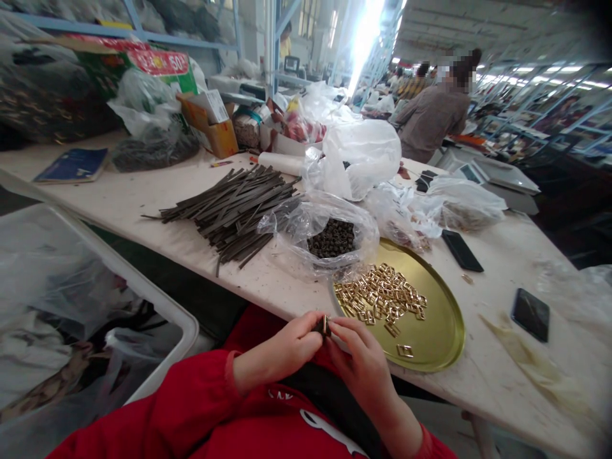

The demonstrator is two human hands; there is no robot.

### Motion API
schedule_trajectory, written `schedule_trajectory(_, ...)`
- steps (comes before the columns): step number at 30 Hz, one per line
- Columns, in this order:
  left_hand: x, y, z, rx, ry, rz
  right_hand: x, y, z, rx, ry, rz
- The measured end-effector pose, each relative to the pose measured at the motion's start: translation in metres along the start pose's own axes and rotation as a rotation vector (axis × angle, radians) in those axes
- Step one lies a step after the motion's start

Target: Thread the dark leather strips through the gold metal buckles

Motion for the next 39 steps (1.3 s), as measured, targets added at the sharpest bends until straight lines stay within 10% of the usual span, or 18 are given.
schedule_trajectory(7,0.002,0.005,0.003,0.045,-0.061,-0.053,0.007,0.001,-0.007,0.016,-0.11,-0.075)
schedule_trajectory(14,0.006,0.002,-0.008,-0.053,-0.094,0.001,0.037,-0.015,-0.01,0.062,-0.796,-0.734)
schedule_trajectory(18,0.004,0.007,-0.02,-0.031,-0.083,0.101,0.049,-0.027,-0.017,0.036,-0.944,-0.92)
schedule_trajectory(28,-0.013,0.023,-0.046,-0.002,-0.033,0.298,0.058,-0.046,-0.048,-0.148,-0.788,-0.659)
schedule_trajectory(39,-0.013,0.038,-0.065,0.098,0.068,0.288,0.169,-0.045,-0.172,-0.178,-0.369,0.193)
Point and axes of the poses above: each hand's wrist, its own z-axis away from the middle knuckle, its own y-axis out of the back of the hand, x = y × z, the point moved 6 cm from there along -z, towards the middle knuckle, and after that the axes turned 6 degrees about x, right-handed, at the moved point
